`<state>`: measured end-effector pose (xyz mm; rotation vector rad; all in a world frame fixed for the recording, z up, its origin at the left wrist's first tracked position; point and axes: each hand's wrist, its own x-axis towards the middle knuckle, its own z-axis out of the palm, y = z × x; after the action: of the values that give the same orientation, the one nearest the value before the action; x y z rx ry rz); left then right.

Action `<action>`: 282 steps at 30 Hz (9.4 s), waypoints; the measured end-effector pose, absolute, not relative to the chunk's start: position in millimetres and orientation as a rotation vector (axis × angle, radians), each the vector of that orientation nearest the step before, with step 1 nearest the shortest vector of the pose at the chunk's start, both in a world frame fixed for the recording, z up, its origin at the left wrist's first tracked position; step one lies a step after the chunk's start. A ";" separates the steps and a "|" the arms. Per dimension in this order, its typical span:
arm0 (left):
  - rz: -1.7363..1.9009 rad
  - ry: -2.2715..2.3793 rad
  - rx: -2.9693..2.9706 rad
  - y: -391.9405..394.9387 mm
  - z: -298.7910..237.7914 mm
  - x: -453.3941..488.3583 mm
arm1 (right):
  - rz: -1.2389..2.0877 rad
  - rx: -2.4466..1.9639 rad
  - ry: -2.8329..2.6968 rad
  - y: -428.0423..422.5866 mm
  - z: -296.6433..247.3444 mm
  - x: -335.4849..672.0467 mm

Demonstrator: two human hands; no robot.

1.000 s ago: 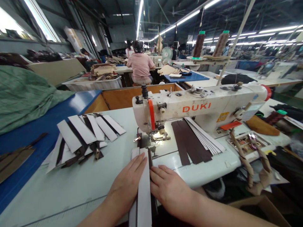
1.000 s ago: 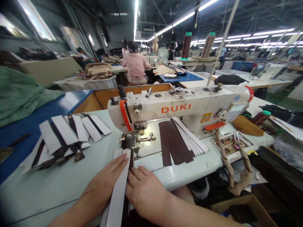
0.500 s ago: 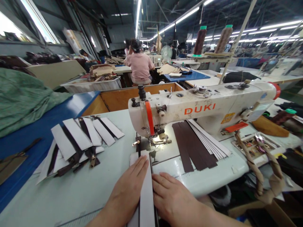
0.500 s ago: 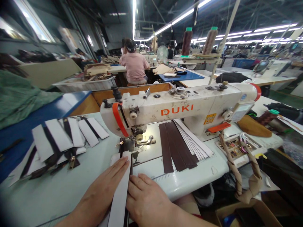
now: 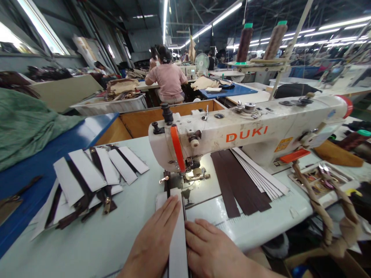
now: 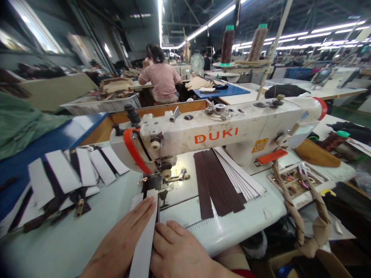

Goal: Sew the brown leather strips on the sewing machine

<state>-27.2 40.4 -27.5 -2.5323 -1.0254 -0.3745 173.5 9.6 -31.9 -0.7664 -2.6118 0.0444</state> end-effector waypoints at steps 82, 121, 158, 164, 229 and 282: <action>-0.362 -1.123 -2.663 75.4 -6.5 1.9 | 0.006 -0.636 -2.654 88.5 -6.7 182.9; -0.586 -1.066 -2.695 -1.6 -11.1 -4.0 | 0.340 -0.895 -2.559 18.2 4.2 214.2; -0.860 -0.584 -2.696 -13.0 -20.1 -8.1 | 0.388 -0.711 -2.398 -1.3 -13.9 225.1; -0.841 -0.576 -2.706 -13.3 -20.3 -8.7 | 0.401 -0.708 -2.403 -1.0 -17.3 225.0; -0.751 -0.680 -2.655 -22.3 -4.0 8.5 | 0.466 -0.679 -2.369 -2.0 -10.8 224.2; -0.719 -0.725 -2.699 -26.6 -6.6 5.1 | 0.422 -0.644 -2.503 -3.1 -7.6 220.4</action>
<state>5.1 -26.6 -6.6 -2.6986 -0.7249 -0.7192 220.4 -3.1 -7.6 -0.6440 -2.5033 0.4225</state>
